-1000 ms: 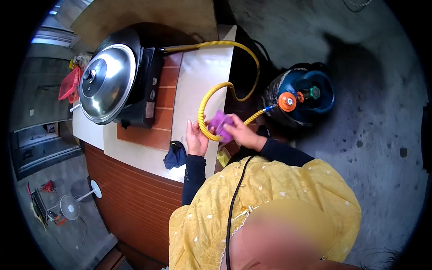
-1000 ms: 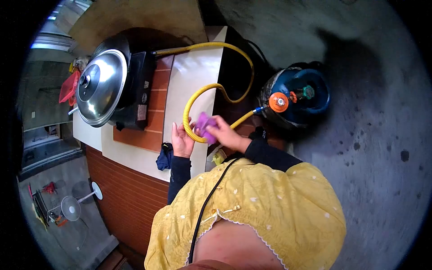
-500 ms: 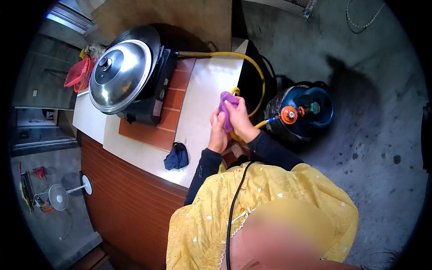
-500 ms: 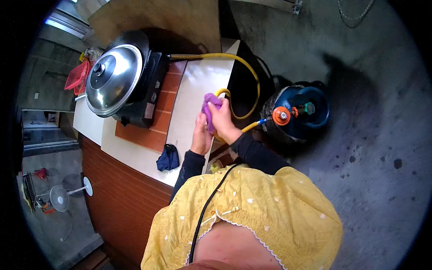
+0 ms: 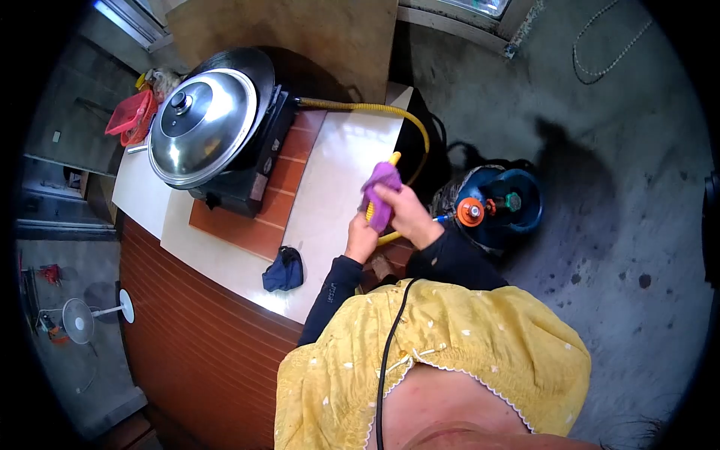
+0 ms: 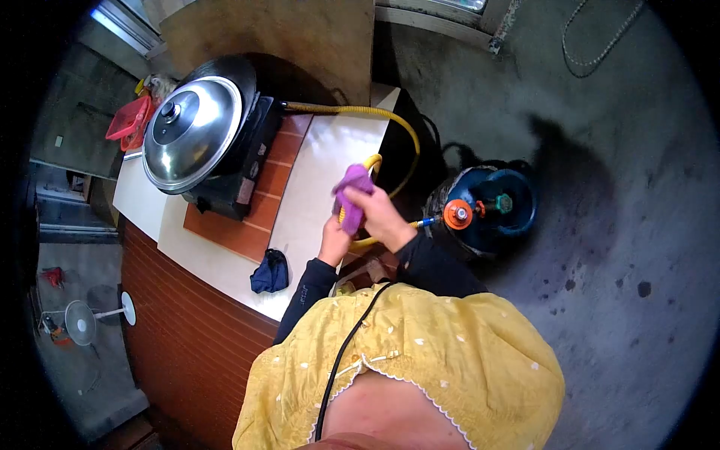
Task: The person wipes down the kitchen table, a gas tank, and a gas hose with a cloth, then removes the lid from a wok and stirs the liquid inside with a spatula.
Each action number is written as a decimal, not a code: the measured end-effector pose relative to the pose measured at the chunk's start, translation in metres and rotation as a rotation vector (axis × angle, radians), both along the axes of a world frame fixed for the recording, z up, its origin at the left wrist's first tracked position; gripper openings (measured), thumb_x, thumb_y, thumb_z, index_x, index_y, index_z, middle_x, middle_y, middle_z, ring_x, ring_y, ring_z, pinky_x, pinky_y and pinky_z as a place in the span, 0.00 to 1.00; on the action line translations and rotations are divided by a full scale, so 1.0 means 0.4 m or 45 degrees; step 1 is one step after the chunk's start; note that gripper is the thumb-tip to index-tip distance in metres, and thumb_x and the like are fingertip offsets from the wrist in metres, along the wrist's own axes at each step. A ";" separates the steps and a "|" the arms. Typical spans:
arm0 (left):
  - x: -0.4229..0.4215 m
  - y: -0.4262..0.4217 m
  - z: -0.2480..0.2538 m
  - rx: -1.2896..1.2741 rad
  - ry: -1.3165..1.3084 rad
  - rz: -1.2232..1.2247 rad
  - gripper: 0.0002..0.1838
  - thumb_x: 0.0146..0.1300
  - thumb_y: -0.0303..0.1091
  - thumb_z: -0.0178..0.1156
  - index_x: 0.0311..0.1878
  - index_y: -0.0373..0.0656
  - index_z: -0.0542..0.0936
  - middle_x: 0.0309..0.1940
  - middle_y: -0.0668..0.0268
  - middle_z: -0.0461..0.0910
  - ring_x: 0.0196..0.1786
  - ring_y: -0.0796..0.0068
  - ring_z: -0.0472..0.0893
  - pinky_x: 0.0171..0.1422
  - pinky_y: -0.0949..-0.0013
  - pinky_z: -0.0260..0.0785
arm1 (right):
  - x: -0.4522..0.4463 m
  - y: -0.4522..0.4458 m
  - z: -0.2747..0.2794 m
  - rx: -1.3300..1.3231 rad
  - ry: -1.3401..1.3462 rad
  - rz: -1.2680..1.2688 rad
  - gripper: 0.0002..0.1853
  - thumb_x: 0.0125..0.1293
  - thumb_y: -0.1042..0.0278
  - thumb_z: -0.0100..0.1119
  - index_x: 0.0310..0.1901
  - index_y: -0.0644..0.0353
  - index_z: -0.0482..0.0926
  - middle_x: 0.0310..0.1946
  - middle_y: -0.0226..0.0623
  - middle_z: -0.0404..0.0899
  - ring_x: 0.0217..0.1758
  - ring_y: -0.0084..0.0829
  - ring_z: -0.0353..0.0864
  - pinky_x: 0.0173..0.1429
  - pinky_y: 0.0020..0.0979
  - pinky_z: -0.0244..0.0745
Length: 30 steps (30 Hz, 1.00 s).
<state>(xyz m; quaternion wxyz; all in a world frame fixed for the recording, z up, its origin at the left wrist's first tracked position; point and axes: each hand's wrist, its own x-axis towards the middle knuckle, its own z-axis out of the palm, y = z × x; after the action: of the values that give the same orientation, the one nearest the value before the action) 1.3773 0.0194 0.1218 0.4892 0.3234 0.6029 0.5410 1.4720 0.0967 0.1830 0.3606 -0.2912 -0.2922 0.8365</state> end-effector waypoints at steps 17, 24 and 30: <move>-0.017 -0.108 -0.047 0.002 0.452 -0.434 0.06 0.56 0.28 0.60 0.38 0.41 0.78 0.26 0.66 0.78 0.29 0.77 0.75 0.38 0.73 0.69 | 0.170 0.225 0.150 0.286 0.461 -0.136 0.22 0.66 0.66 0.52 0.60 0.64 0.65 0.43 0.34 0.76 0.43 0.28 0.77 0.52 0.29 0.72; 0.042 0.095 0.259 0.175 0.589 -0.390 0.11 0.53 0.25 0.61 0.41 0.35 0.77 0.31 0.67 0.80 0.34 0.81 0.76 0.41 0.74 0.69 | 0.114 0.113 0.242 0.467 0.126 0.210 0.29 0.57 0.77 0.56 0.62 0.62 0.61 0.42 0.33 0.73 0.43 0.25 0.75 0.52 0.27 0.70; 0.056 0.070 0.215 0.123 0.828 -0.136 0.10 0.55 0.27 0.59 0.41 0.38 0.79 0.33 0.55 0.82 0.41 0.63 0.82 0.44 0.66 0.71 | 0.057 0.109 0.200 0.738 -0.110 0.229 0.31 0.55 0.80 0.60 0.61 0.63 0.59 0.46 0.33 0.71 0.49 0.23 0.72 0.55 0.26 0.69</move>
<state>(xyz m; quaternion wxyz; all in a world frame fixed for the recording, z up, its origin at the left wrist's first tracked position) 1.3997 0.0475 0.2077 0.2829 0.5332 0.6832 0.4110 1.4947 0.1403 0.2631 0.3404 -0.1847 -0.5583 0.7337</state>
